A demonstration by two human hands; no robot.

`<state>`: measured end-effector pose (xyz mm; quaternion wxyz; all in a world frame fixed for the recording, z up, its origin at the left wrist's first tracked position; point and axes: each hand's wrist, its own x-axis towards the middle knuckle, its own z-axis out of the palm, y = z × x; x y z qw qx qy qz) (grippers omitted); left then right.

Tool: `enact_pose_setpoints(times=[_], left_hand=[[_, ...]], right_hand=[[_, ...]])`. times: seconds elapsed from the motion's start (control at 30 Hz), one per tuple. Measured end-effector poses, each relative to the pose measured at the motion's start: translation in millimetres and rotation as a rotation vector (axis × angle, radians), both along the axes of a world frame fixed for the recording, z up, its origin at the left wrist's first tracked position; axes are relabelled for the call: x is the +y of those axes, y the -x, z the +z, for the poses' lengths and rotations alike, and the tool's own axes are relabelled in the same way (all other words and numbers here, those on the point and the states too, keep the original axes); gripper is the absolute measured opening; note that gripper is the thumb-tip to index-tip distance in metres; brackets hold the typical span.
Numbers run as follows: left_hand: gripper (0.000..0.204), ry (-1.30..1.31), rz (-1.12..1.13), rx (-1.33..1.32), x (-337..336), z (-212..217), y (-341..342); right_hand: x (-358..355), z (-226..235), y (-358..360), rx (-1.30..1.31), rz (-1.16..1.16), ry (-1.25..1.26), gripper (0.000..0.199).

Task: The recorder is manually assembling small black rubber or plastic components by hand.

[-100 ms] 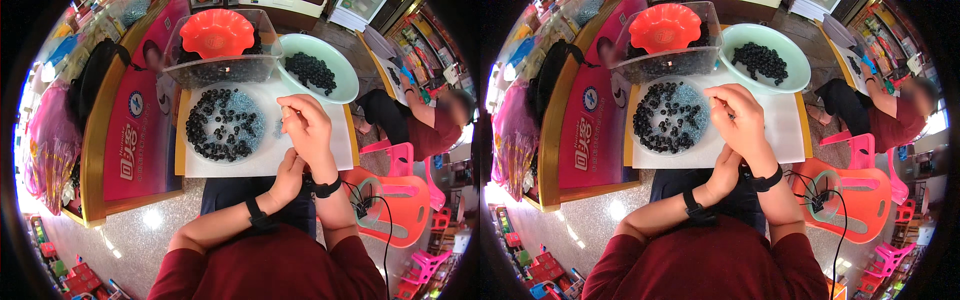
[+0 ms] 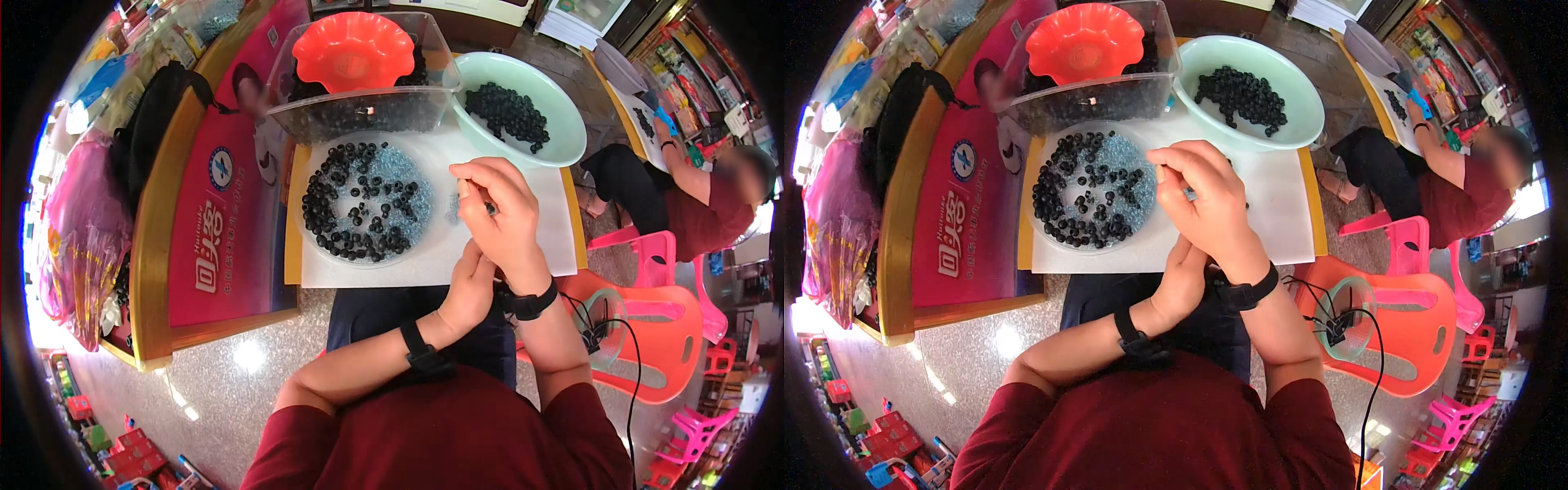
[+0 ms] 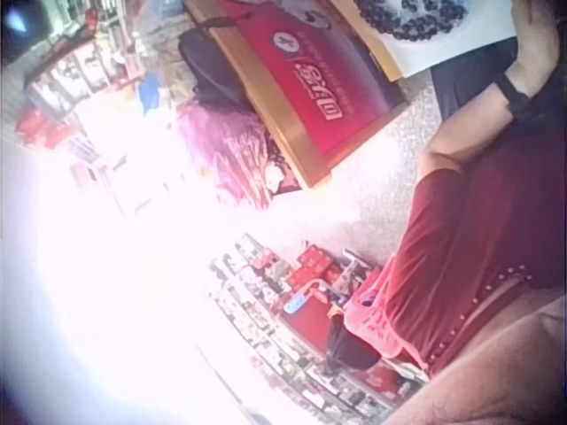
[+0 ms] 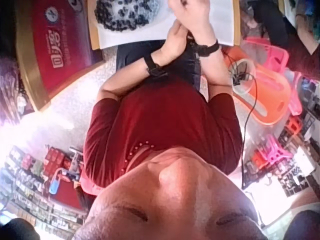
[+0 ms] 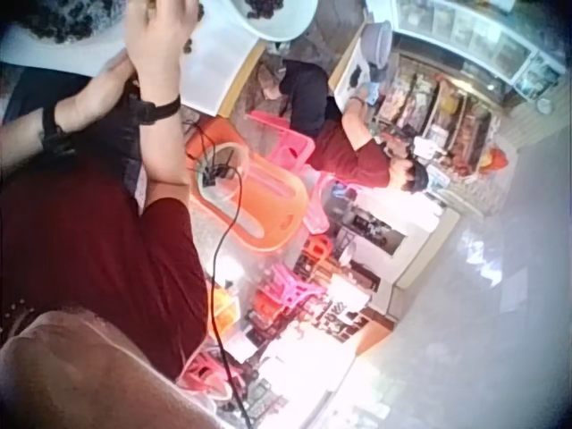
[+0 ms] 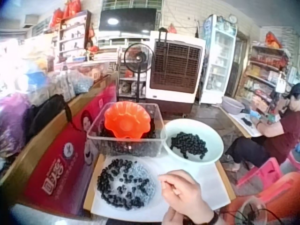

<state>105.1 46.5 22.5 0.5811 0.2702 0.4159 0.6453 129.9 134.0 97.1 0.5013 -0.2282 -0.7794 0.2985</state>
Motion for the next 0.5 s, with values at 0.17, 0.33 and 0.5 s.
enact_pose_setpoints(times=[0.17,0.33,0.5], left_hand=[[0.029,-0.051,0.094,0.006,3.4,-1.7,1.1],[0.026,0.022,0.031,-0.074,0.9,-7.9,-1.7],[0.019,0.088,-0.033,-0.119,-5.3,-10.3,-3.0]], right_hand=[[-3.0,-5.6,-11.9,-0.121,-0.071,-0.305,0.027],[-11.8,-22.6,-16.7,0.106,-0.019,0.273,0.022],[2.3,-21.8,-14.4,0.662,0.054,0.950,0.026]])
